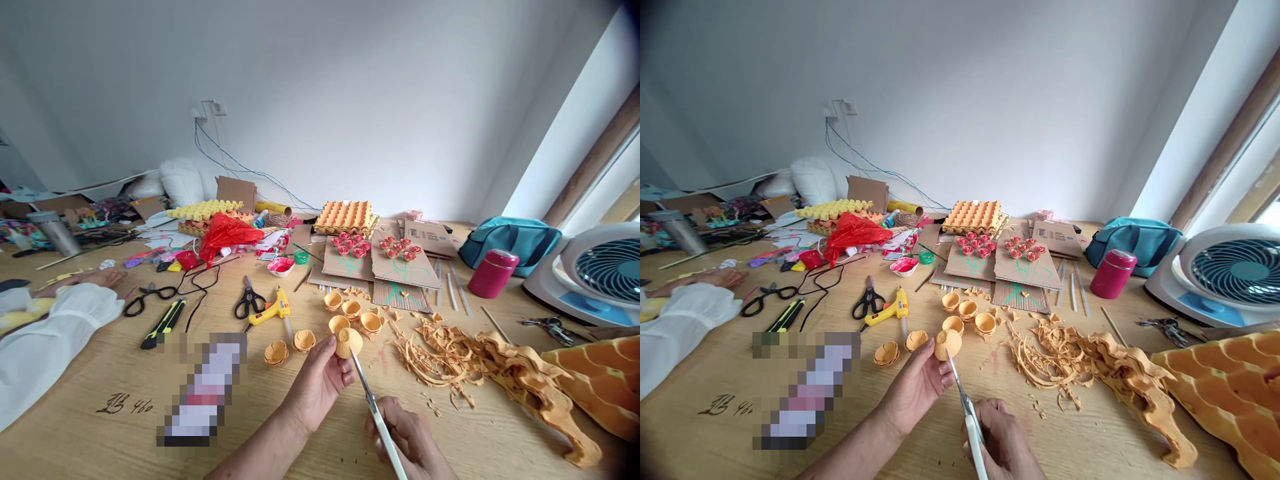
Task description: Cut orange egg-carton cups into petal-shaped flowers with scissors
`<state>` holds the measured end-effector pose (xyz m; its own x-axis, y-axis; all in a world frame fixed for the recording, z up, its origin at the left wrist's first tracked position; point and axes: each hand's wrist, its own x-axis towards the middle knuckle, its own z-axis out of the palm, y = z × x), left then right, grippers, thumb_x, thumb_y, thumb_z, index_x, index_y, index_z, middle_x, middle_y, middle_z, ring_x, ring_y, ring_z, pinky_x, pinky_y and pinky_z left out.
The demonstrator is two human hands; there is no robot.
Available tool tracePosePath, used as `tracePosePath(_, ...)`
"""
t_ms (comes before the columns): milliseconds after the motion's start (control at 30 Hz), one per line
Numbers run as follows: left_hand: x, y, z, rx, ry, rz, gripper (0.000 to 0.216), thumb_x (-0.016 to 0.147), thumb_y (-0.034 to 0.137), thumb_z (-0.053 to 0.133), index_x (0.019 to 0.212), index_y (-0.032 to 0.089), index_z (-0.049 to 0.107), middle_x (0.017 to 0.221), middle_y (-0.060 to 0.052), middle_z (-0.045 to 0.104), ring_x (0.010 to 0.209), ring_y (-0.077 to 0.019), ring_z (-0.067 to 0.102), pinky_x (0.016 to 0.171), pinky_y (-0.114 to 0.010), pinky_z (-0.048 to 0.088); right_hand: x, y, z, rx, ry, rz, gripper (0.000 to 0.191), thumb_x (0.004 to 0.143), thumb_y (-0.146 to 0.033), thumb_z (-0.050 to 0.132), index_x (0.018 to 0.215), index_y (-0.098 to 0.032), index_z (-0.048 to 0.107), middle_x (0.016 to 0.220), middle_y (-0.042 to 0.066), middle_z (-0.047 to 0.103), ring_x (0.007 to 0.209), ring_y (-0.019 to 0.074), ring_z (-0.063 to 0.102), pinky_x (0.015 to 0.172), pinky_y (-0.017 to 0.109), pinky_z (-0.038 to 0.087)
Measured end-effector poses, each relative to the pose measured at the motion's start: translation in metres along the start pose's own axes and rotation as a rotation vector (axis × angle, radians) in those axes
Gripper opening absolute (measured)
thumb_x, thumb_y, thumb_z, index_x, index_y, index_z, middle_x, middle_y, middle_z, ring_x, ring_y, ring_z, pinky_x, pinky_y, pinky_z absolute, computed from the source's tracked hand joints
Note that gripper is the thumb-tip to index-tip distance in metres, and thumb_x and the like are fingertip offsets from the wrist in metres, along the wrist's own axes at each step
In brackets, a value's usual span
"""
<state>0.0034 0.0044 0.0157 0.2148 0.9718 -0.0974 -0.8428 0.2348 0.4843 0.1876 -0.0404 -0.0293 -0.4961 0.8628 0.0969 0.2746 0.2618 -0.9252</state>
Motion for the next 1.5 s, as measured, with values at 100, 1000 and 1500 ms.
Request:
tracePosePath(100,-0.001,-0.001,-0.001,-0.006,-0.023,-0.018,0.035,0.073,0.038,0.084,0.079,0.015,0.059,0.069,0.002,0.058,0.057,-0.0079,0.049,0.052,-0.021,0.038,0.001,0.002,-0.001,-0.048,0.011,-0.032,0.036,0.096,-0.051,0.045,0.080,-0.020,0.055,0.079,0.004,0.056,0.077,0.0212,0.051,0.070,0.032,0.044)
tracePosePath(1000,-0.016,-0.005,0.012,0.487,-0.115,0.268,0.024,0.078,0.035,0.079,0.080,0.016,0.065,0.074,0.001,0.058,0.065,-0.0095,0.051,0.064,-0.024,0.041,0.005,-0.004,-0.012,-0.242,0.088,-0.274,0.033,0.099,-0.047,0.045,0.080,-0.021,0.053,0.078,0.005,0.059,0.075,0.0207,0.055,0.074,0.034,0.047)
tracePosePath(1500,-0.020,-0.004,0.013,0.433,-0.212,0.187,0.025,0.072,0.037,0.084,0.082,0.018,0.071,0.077,-0.002,0.063,0.072,-0.0136,0.054,0.065,-0.025,0.044,0.002,0.004,-0.018,-0.402,0.148,-0.378,0.022,0.095,-0.042,0.055,0.083,-0.025,0.055,0.075,0.002,0.059,0.070,0.0227,0.059,0.088,0.044,0.047)
